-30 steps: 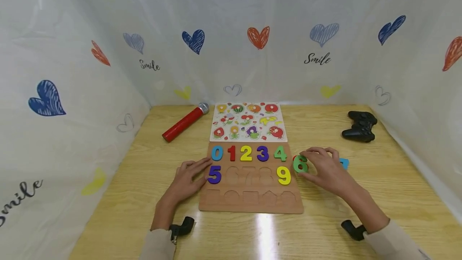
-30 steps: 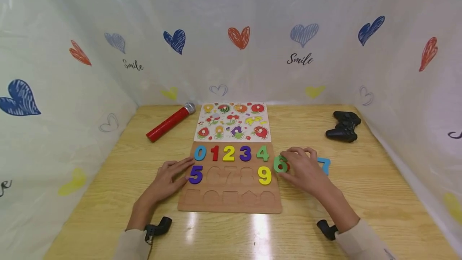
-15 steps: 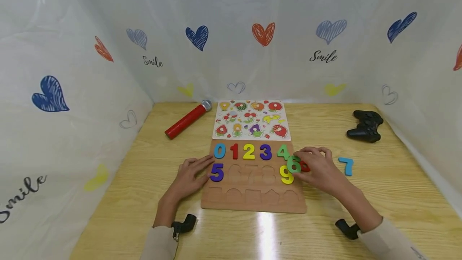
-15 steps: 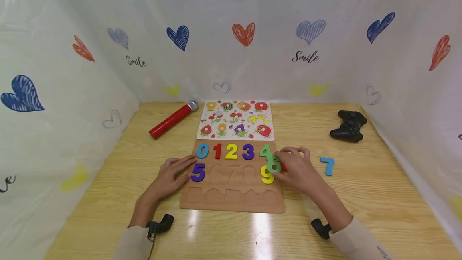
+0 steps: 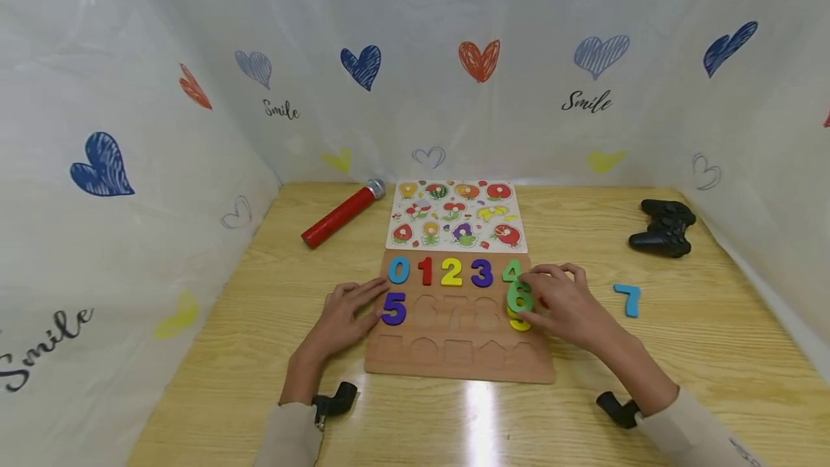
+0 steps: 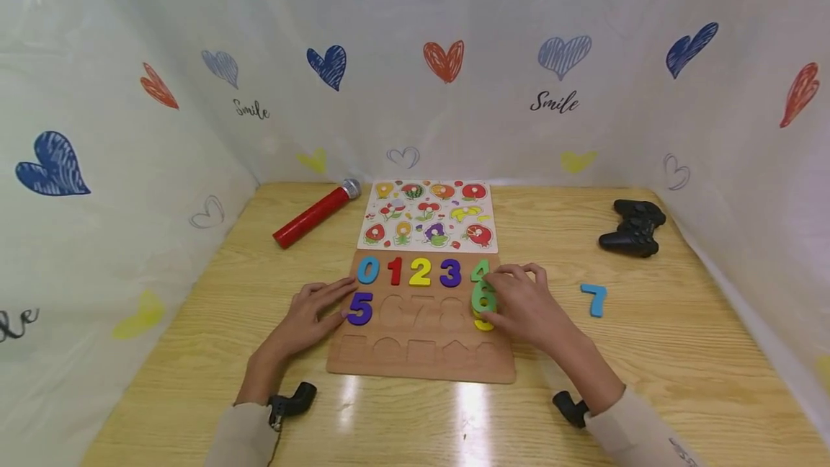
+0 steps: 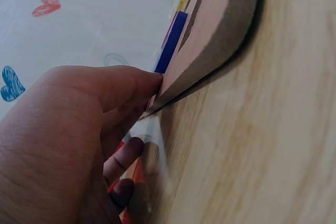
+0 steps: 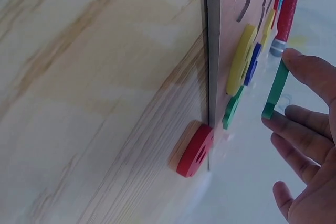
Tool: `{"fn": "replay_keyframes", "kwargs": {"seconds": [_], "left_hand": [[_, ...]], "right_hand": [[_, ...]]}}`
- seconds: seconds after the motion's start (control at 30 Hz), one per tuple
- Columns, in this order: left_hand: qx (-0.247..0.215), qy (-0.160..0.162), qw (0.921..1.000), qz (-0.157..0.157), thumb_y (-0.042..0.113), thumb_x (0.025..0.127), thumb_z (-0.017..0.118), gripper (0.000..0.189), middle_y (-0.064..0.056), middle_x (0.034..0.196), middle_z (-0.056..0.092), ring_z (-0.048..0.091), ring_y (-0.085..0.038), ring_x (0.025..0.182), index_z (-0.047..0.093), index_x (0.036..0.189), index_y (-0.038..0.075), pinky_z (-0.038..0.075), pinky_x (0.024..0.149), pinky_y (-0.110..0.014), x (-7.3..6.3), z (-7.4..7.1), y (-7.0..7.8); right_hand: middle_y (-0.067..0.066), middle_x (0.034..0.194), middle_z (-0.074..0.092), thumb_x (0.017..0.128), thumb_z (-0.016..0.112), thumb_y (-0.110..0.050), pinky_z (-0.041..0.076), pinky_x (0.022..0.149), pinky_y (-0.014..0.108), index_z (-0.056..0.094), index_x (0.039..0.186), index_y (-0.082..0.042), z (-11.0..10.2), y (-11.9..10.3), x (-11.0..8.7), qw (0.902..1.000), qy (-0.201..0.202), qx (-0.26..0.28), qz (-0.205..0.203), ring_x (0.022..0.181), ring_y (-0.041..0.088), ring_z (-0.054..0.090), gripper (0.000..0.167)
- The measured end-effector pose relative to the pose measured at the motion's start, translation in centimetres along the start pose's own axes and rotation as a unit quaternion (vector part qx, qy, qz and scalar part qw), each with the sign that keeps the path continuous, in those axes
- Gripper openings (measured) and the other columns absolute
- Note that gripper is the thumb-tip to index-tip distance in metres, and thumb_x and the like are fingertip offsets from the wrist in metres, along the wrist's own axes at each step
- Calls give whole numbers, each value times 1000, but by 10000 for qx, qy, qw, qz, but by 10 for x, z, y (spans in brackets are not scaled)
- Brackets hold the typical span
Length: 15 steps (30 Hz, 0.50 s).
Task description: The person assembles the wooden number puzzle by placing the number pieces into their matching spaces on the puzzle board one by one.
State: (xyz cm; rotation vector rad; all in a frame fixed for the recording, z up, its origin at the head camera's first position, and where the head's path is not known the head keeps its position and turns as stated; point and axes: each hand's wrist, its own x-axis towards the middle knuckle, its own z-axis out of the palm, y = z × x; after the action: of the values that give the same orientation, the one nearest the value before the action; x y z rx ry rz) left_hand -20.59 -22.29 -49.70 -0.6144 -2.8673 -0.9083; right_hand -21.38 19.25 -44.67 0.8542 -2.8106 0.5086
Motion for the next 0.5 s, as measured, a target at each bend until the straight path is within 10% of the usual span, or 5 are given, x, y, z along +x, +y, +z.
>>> {"fn": "replay_keyframes", "kwargs": {"seconds": [0.5], "left_hand": [[104, -65, 9999, -2, 32, 99, 62, 49, 5, 154, 44, 39, -29, 126, 54, 147, 25, 31, 92, -49, 0, 0, 0]], "right_hand": [[8, 116, 70, 79, 87, -33, 21, 100, 60, 68, 123, -4, 5, -16, 11, 9995, -229, -199, -15, 122, 35, 50, 56]]}}
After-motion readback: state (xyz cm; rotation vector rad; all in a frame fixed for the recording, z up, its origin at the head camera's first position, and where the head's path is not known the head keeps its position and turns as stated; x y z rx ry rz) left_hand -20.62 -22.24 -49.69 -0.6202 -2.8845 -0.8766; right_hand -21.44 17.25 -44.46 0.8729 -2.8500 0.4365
